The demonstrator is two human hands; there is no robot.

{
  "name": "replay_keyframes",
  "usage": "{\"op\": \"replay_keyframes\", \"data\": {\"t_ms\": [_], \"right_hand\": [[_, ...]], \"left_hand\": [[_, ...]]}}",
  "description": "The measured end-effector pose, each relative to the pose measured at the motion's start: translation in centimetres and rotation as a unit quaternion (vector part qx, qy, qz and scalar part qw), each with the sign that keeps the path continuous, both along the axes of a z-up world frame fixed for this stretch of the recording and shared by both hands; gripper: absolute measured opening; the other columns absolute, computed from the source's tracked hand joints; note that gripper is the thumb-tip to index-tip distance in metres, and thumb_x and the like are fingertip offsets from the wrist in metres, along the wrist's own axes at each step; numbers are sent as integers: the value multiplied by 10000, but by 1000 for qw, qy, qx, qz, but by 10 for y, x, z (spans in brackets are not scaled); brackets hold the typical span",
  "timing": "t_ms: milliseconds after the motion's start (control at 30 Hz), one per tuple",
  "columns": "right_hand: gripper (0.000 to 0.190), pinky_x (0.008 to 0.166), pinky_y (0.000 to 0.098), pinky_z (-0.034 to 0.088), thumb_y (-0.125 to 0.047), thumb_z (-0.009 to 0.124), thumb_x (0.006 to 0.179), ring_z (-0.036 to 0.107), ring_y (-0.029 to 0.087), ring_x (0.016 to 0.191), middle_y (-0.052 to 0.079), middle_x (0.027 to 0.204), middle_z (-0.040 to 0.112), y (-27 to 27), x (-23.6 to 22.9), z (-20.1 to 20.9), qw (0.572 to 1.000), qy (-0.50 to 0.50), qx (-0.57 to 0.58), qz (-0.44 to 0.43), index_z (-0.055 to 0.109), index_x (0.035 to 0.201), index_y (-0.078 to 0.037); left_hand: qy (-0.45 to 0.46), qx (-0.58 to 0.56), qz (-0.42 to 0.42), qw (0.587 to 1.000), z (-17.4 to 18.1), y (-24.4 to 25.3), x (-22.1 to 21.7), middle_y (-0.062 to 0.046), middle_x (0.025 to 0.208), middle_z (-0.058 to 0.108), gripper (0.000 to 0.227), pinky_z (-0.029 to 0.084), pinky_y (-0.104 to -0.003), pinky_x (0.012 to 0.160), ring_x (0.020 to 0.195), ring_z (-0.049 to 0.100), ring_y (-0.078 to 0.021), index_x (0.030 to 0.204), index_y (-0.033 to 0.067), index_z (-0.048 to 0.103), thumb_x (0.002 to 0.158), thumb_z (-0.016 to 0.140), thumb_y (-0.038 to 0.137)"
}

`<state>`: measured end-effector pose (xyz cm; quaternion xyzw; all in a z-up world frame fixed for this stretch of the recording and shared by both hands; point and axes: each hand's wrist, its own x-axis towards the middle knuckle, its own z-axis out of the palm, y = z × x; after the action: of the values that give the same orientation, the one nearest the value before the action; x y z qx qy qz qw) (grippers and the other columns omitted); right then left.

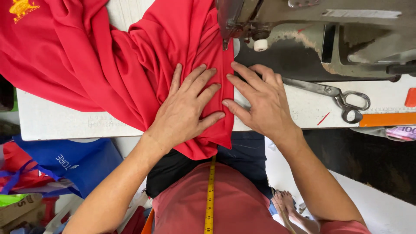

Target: Measuring a red garment with a yellow tape measure and aligning it on a sewing machine table

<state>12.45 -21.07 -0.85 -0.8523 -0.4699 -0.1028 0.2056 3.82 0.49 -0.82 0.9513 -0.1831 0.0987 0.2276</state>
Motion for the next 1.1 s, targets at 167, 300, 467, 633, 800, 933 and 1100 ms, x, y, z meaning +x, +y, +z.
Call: {"op": "replay_keyframes", "data": {"t_ms": [167,300,467,633,800,933,1100], "right_hand": [[452,917,506,441,-398,704,1006,554,361,1177,86,1493,593,2,10,-1,1000,-17,-4,5,684,1323,-77],[464,898,505,439,-390,731,996,548,368,1183,95,1483,603,3,18,-3,1000,-29,1,11,688,1325,-66],[453,991,508,420,-365,707,1012,532,375,1242,121,1488,581,-6,-2,-3,998,34,47,5,676,1333,-46],[391,1070,485,430,-274,748,996,573,377,1214,142,1449,604,-17,-41,-1,995,47,88,10,662,1302,-46],[376,1040,459,411,-279,800,933,586,352,1235,74,1413,647,-21,-54,-24,990,33,133,-15,729,1273,-135],[318,1035,461,406,-262,786,936,594,344,1215,67,1384,666,-19,-54,-24,990,22,138,-10,747,1224,-131],[297,1024,475,408,-278,764,950,592,353,1192,73,1364,672,-17,-52,-20,991,21,129,-14,748,1204,-126]], "left_hand": [[-5,-1,4,1000,-1,0,9,-195,1518,482,580,177,-680,1214,1459,396,-383,1372,10,601,996,665,447],[-21,-3,2,1000,-2,5,12,-217,1490,506,581,182,-683,1209,1445,413,-402,1362,-6,615,998,669,444],[-62,-91,-78,991,27,6,-23,-164,1111,639,198,246,-624,1219,1120,616,-322,1065,2,720,1034,651,185],[-83,-67,-91,990,6,-8,-53,-132,1059,619,208,365,-588,1167,990,572,-320,1091,2,752,1024,668,180],[-137,-96,-57,984,-27,-20,-61,-102,992,617,184,475,-539,1043,975,615,-317,1012,64,754,1004,676,231],[-133,-94,-58,985,-15,-19,-49,-107,987,627,190,492,-527,964,955,620,-328,985,68,745,991,693,251],[-111,-39,-28,993,-13,-6,-27,-176,1254,618,339,329,-636,1148,1261,546,-391,1157,42,709,959,728,316]]}}
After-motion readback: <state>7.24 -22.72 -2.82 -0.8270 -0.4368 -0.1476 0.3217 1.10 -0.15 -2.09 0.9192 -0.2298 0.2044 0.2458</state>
